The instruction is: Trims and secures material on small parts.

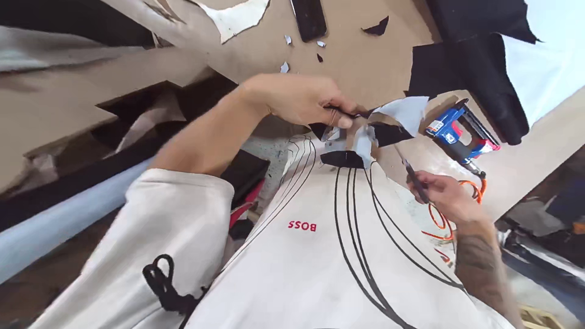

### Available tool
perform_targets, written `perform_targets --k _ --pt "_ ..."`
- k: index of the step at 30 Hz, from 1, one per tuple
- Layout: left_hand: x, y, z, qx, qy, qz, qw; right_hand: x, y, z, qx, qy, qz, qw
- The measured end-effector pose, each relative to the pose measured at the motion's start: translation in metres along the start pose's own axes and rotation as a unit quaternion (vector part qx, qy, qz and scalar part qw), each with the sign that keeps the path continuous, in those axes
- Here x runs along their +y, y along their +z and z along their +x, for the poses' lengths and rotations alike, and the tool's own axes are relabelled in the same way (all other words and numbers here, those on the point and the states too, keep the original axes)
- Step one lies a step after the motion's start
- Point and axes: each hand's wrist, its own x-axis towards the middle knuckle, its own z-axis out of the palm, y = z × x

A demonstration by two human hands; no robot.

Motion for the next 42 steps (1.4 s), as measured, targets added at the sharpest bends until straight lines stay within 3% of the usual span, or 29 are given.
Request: perform_targets --k 5,8,14,26,34,42 --pt "0.022 0.010 0.004 0.060 -0.031 0.012 0.998 -0.050 -0.007 -0.036 -0.198 -0.038 -0.079 0.976" --pt "0.026 0.014 0.005 0.048 -0.022 0.058 0.997 -0.074 -0.001 -0.028 -0.245 -0.061 -0.125 0.959" --pt "0.027 0.018 0.003 0.028 -0.030 0.065 0.997 -0.099 0.010 -0.012 -0.218 -0.069 -0.167 0.959" --pt "0.025 0.024 0.002 0.035 -0.052 0.018 0.998 -0.095 0.002 -0.016 -0.206 -0.078 -0.224 0.949" --pt "0.015 0.029 0.001 0.043 -0.052 -0.020 0.998 -0.076 0.022 -0.015 -0.213 -0.049 -0.103 0.970" --pt "0.011 0.032 0.000 0.050 -0.050 -0.069 0.995 -0.064 0.033 -0.014 -0.172 -0.070 -0.094 0.978"
